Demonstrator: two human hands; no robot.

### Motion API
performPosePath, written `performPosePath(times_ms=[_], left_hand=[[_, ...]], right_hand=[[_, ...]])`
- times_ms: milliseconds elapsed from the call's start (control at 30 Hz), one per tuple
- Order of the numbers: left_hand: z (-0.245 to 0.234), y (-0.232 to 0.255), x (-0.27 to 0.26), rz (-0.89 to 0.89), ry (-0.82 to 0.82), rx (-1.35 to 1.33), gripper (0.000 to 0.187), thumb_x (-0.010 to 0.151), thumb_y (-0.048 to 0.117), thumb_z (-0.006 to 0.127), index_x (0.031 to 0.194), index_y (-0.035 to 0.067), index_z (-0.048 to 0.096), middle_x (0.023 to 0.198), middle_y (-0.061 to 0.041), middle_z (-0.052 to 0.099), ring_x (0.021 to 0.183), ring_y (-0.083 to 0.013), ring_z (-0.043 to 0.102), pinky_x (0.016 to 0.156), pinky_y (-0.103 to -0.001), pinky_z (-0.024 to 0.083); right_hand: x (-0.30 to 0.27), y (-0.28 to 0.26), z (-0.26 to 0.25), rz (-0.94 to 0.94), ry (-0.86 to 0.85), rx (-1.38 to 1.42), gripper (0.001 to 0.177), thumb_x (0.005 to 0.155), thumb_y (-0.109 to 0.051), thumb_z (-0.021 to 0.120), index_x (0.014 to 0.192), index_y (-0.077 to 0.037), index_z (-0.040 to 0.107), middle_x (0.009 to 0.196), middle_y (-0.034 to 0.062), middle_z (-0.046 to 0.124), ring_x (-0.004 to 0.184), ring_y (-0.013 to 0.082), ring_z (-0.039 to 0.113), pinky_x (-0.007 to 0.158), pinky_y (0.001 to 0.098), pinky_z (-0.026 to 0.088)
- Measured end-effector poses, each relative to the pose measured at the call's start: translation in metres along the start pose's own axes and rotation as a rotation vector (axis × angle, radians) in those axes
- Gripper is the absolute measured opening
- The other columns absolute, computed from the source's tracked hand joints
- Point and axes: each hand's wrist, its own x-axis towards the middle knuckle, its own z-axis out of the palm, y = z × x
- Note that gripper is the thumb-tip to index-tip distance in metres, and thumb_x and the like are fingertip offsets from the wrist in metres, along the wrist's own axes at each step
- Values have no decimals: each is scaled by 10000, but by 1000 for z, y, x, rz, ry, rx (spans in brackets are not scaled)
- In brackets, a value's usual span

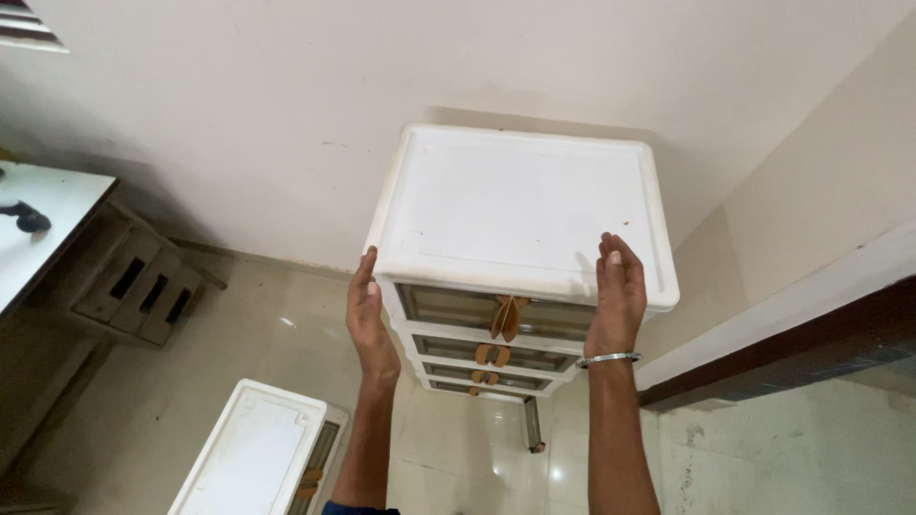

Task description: The person assembles white plastic coolers by unfolding the sides, inserting the base, and securing the lid. They repeat this process for multiple coolers, stacking them as they finish.

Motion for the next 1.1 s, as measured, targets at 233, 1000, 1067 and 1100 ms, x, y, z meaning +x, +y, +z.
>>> performPosePath(times_ms=[233,1000,1067,1100], left_hand=[[1,-17,69,-285,105,310,547,990,399,569,1388,25,589,1447,-170,592,1394,-302,500,1178,-455,343],[-10,-111,198,-794,-334,606,754,1021,570,360,1536,23,419,1582,-185,448,1470,-322,405,1217,-435,273],[-9,-109,195,-882,-277,613,748,1007,573,361,1566,78,378,1604,-175,389,1486,-329,351,1208,-462,255],[-8,-106,195,-884,-283,562,749,994,573,379,1552,74,406,1588,-178,427,1469,-330,390,1202,-449,282]], right_hand=[[54,-10,-37,-81,65,-226,430,1024,-278,597,1386,-47,559,1461,136,573,1418,245,493,1211,379,371],[178,28,-86,631,-110,-792,786,1016,-655,204,1590,-143,364,1606,166,359,1510,331,280,1210,490,245],[181,34,-90,643,-133,-760,777,1015,-639,225,1589,-140,382,1591,178,415,1490,331,365,1202,473,307],[182,37,-95,651,-140,-744,772,1015,-631,236,1589,-138,391,1583,183,443,1480,330,407,1198,463,337]])
